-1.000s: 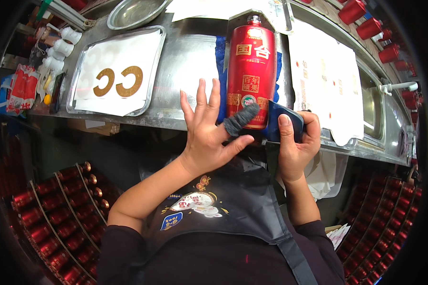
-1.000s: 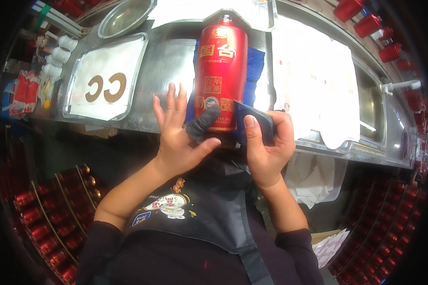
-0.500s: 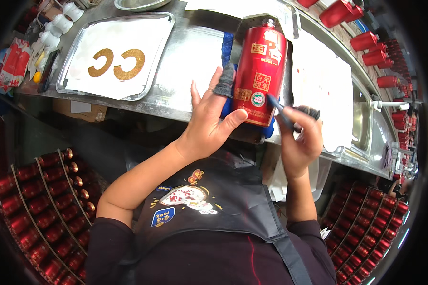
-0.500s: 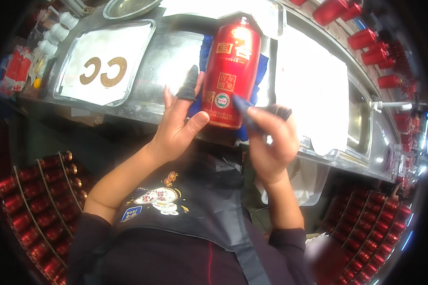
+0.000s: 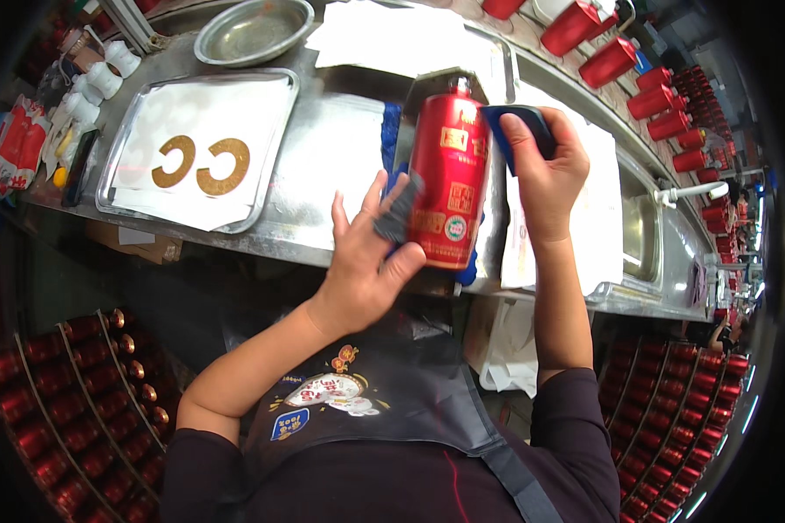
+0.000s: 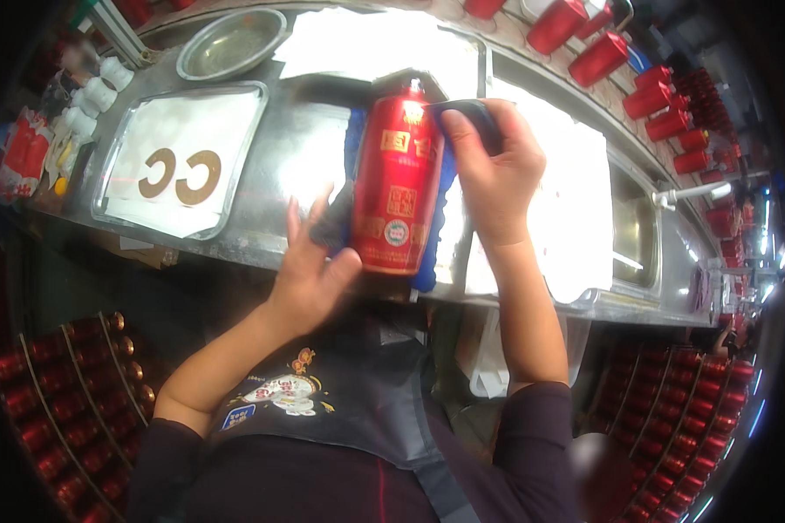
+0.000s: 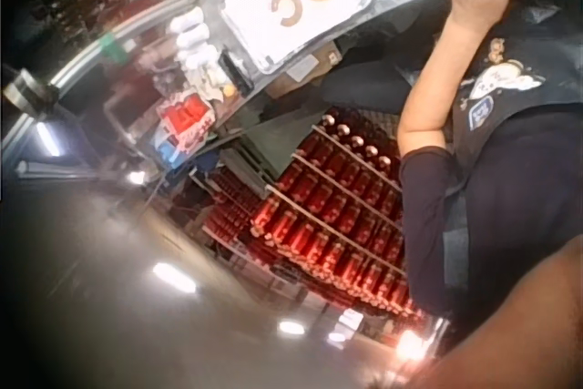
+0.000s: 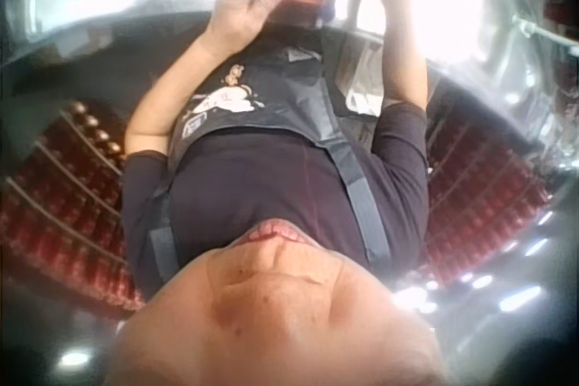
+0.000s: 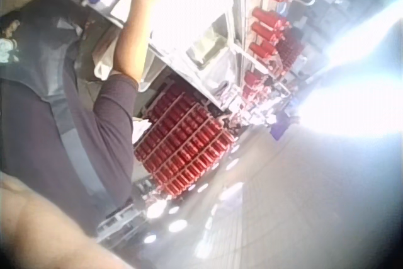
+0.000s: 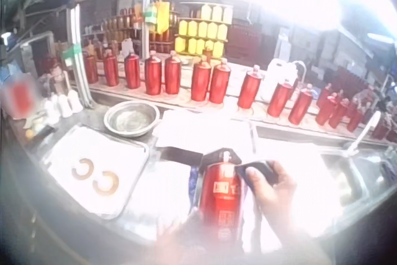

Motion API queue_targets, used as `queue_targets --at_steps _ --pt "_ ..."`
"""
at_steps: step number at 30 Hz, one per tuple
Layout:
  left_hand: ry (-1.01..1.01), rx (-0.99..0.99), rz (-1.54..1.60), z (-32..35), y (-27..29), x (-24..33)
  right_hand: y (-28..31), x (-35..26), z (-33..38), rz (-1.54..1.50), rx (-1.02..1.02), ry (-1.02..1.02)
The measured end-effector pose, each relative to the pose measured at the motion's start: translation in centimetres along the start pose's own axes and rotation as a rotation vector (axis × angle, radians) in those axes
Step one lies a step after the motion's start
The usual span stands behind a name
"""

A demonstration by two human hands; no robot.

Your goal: The person cleans a red bottle with a cloth, then applies a gold circular sticker to the neck and a rectangular label to the body. They smooth the labels with a tool and their fingers, then place the finished bottle on a shelf and repeat the process with a second bottle.

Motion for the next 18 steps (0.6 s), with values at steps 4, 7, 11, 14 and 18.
queue_targets --at_steps 4,7,11,14,18 --pt "-0.072 0.013 -0.152 -0.3 -0.6 0.3 -1.7 -2.0 1.6 -0.048 -0.306 0.061" --pt "-0.033 0.051 -0.168 -1.9 -0.3 -0.6 -2.8 -1.9 -1.3 0.114 -0.255 0.111" --pt "0.014 0.087 -0.152 -2.8 0.8 -0.5 -1.7 -2.1 -2.3 0.023 -0.225 0.117" --pt "0.022 0.067 -0.058 -4.1 1.7 -0.9 -0.6 0.9 -0.2 -0.055 -0.084 -0.041" --pt "0.096 0.339 0.2 -8.3 4.4 0.2 2.0 2.7 2.0 -0.216 0.04 -0.17"
Point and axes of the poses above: each hand's wrist, its own z-axis away from the middle knuckle, its own y-axis out of the back of the hand, x = y × z, the point moved 6 cm from there along -z, towards the middle knuckle, and after that the axes turned 8 degrees about -z, right-handed, at the moved point
